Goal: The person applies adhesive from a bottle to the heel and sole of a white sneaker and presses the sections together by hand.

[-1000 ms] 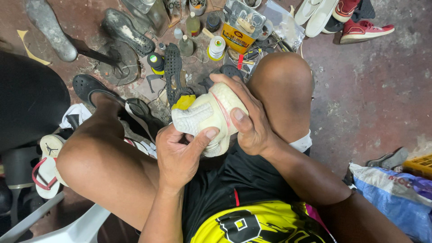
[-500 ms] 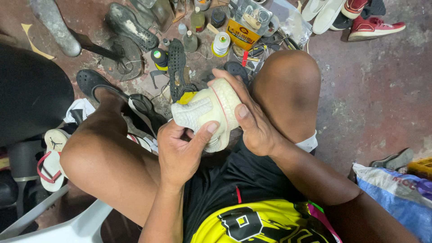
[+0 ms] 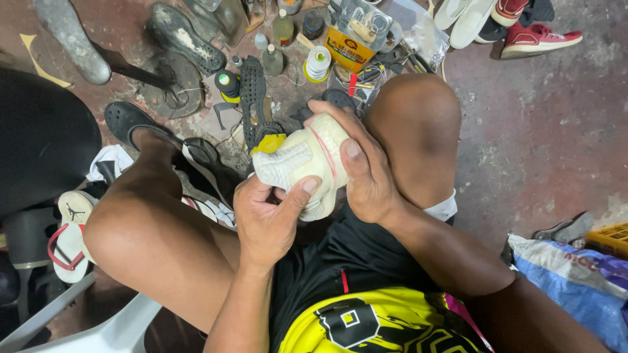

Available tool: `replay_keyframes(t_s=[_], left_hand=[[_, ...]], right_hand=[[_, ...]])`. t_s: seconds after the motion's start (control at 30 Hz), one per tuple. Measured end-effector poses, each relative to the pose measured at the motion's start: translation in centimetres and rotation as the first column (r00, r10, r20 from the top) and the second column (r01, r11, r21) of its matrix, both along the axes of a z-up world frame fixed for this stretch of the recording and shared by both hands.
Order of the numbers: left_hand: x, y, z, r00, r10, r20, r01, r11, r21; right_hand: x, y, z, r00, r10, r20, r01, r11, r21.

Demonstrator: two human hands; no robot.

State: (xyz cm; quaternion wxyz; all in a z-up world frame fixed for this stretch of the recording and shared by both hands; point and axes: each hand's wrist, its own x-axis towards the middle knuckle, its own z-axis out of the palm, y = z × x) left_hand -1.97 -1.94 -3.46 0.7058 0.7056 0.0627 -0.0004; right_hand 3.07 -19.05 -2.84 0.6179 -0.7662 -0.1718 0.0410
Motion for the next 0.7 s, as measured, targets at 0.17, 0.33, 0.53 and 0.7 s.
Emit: replay_keyframes(t_s=[0.17, 0.33, 0.53, 0.7], left_hand=[[0.0, 0.2, -0.6, 1.000, -0.002, -0.022, 0.002, 1.000, 0.003], [0.2, 0.4, -0.8, 0.997, -0.012, -0.076, 0.012, 1.000, -0.004], [0.9, 1.8, -0.8, 0.987, -0.086, -0.137, 0.042, 0.954, -0.295], [1.0, 2.4, -0.5, 0.985, -0.111, -0.131, 0.064, 0.946, -0.319]], right_hand=[[0.1, 0.1, -0.1, 1.000, -0.008, 0.015, 0.008, 1.000, 0.002], [0.0, 0.1, -0.2, 0.996, 0.023, -0.080, -0.020, 0.999, 0.043], [0.5, -0.5, -0.4, 0.943, 0.185, -0.278, -0.133, 0.972, 0.194], [1.1, -1.2, -0.5, 0.834, 0.371, -0.408, -0.183, 0.884, 0.430]])
